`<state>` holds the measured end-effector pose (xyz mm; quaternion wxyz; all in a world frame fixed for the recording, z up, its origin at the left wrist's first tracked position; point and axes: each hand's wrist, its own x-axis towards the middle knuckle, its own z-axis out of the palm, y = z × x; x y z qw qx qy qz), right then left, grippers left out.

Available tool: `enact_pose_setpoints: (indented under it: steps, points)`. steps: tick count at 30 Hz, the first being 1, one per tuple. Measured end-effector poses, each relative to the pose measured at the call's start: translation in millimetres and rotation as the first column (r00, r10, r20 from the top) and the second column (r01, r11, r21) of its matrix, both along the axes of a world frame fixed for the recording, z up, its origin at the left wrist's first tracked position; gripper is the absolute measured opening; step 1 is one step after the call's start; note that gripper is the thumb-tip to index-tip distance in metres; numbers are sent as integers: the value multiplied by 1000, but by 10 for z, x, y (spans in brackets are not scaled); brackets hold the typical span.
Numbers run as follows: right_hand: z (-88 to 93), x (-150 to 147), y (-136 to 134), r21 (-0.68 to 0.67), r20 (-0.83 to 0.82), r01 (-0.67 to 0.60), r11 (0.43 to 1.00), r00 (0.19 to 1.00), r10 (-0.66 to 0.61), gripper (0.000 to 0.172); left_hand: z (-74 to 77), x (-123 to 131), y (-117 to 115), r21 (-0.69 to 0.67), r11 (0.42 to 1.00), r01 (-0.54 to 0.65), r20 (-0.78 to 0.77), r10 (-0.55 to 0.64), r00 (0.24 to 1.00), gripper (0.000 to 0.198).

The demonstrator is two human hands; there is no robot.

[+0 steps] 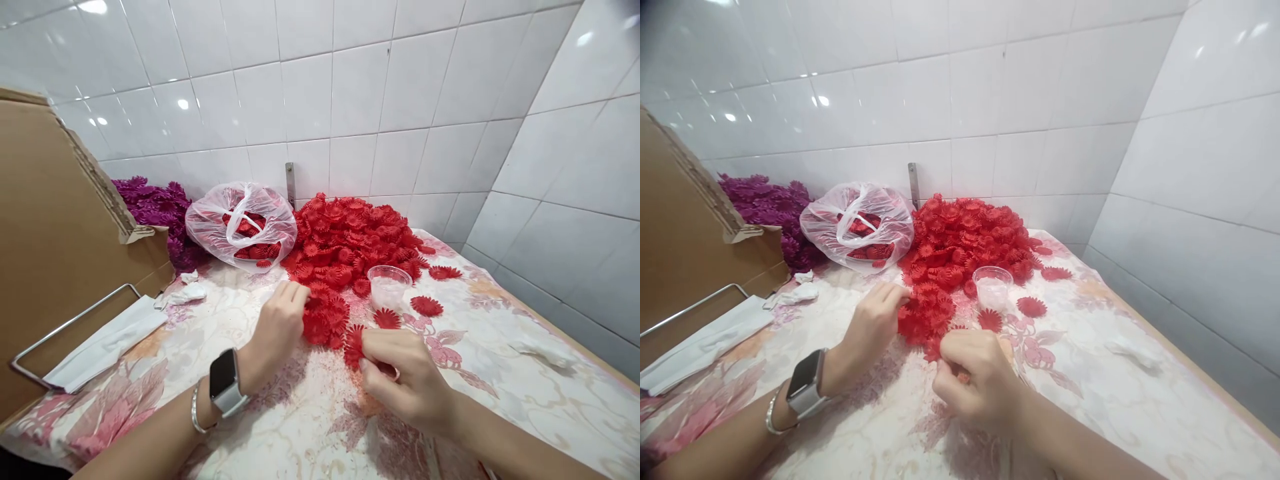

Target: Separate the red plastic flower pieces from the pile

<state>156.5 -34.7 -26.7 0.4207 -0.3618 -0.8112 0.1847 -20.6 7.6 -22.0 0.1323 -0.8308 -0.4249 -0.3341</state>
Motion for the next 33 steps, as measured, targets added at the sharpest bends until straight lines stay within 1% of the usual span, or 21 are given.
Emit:
enact_pose_setpoints:
  steps: [1,2,4,6,8,10,12,14,16,19,22,26,29,33]
  points:
    - [-10,5,20,42,29,27,999,999,-29,32,13,-7,20,-58,998,-4,68,8,998,19]
    - [-18,11,48,38,54,79,996,995,-81,34,23,-8,33,-119,993,21,135,-5,991,16]
    - [-27,23,112,-45,94,200,979,976,-195,40,32,7,33,-209,973,100,230,-50,972,11]
    - [-19,30,156,-164,85,251,954,967,-240,44,22,35,1,-241,955,171,265,-105,959,10]
    - [0,28,167,-300,10,213,930,975,-221,39,-5,66,-47,-238,945,224,267,-158,951,11]
    - [16,21,162,-395,-94,119,911,981,-169,27,-36,93,-91,-225,934,276,266,-213,940,11]
    - [14,13,163,-419,-166,41,907,979,-121,19,-58,112,-117,-211,928,305,275,-243,930,9]
    - [-6,10,180,-450,-207,-1,893,973,-103,18,-64,125,-126,-212,925,315,289,-249,925,9]
    - [-31,12,207,-522,-264,-43,852,958,-114,18,-58,129,-126,-225,923,313,297,-241,924,10]
    - [-59,16,238,-611,-387,-134,780,910,-147,18,-51,127,-126,-229,925,304,310,-227,923,11]
    - [-63,16,245,-621,-471,-191,760,866,-168,22,-60,126,-132,-216,927,306,321,-228,919,9]
    - [-64,21,239,-627,-493,-201,752,850,-185,30,-63,136,-152,-176,922,345,347,-270,898,9]
    - [-87,28,243,-617,-491,-174,767,847,-203,32,-55,145,-170,-167,914,369,360,-292,886,8]
    - [-109,27,249,-602,-506,-165,781,835,-214,37,-55,150,-176,-210,899,384,377,-288,880,9]
